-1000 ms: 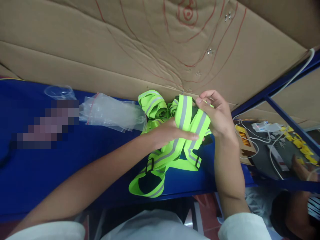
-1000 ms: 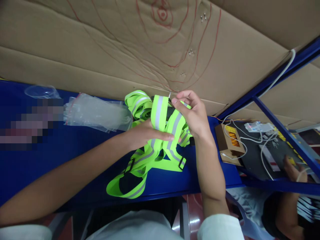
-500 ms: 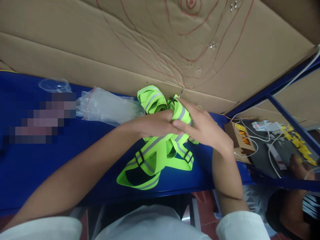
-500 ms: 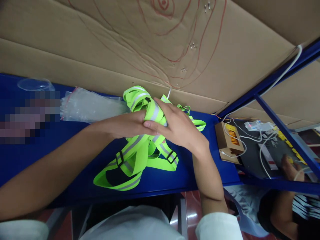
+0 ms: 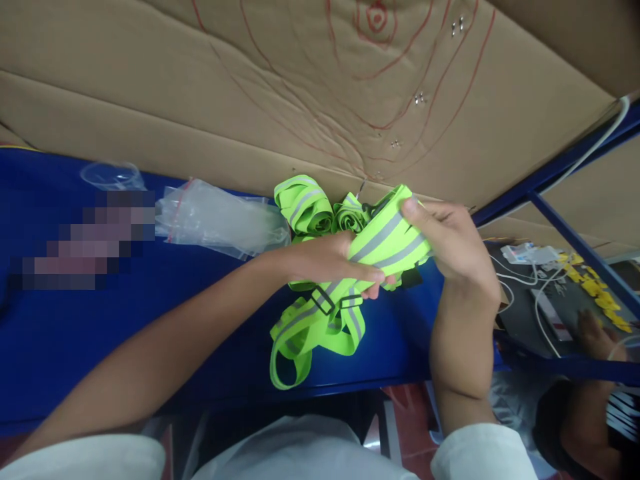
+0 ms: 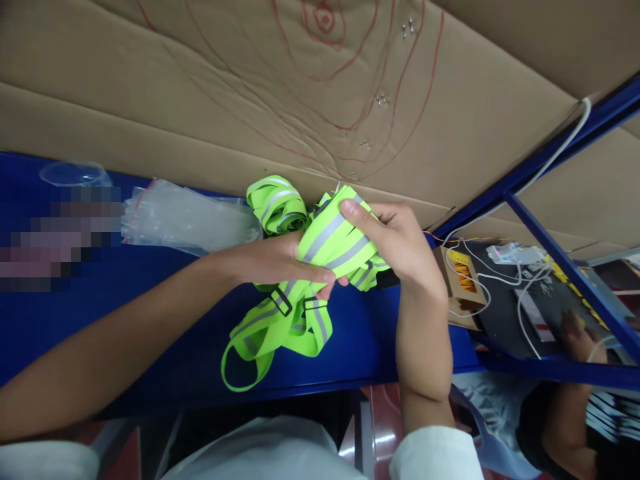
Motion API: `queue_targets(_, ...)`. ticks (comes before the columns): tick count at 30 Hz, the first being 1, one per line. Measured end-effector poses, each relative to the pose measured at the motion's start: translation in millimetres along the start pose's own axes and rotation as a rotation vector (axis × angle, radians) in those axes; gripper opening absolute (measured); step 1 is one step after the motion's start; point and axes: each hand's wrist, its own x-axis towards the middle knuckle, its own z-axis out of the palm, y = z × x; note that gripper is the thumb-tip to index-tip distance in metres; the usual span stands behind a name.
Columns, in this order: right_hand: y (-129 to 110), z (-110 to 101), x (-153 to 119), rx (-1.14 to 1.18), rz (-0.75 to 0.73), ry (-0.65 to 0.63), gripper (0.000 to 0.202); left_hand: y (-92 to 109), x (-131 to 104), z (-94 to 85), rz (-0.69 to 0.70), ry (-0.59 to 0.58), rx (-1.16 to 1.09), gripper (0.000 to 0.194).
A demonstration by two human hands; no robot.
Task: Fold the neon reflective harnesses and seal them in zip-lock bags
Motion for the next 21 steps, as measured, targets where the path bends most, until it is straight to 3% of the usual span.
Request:
queue_targets(2, 5, 6, 7, 0.122, 0.042, -0.045, 0.047, 4, -3, -3.6, 0.027, 0.026, 0.106, 0.024)
queue_targets(4, 12, 16, 15, 0.136, 0.029, -0.005, 0.044, 8, -6, -7.5, 0.055, 0.064, 0.207, 0.026)
queue_targets(9, 13, 25, 17, -0.099, -0.150, 0.180, 0.046, 21, -9, -7.6, 0.117, 0.105, 0.222, 0.026)
queue_targets(15, -4, 24, -5, -0.160, -0.104, -0.161, 0.061, 22, -8, -2.1, 0.131, 0.177, 0.187, 0.022)
queue_targets(17, -3, 29, -3, -0.233, -0.155, -0.100, 0.059, 17, -8, -2.8, 0.108, 0.212, 0.148, 0.017)
queue_targets(21, 1, 31, 6, -0.324, -0.339, 0.180, 0.038, 10, -7, -5.0, -0.017, 0.204, -0.094, 0.022)
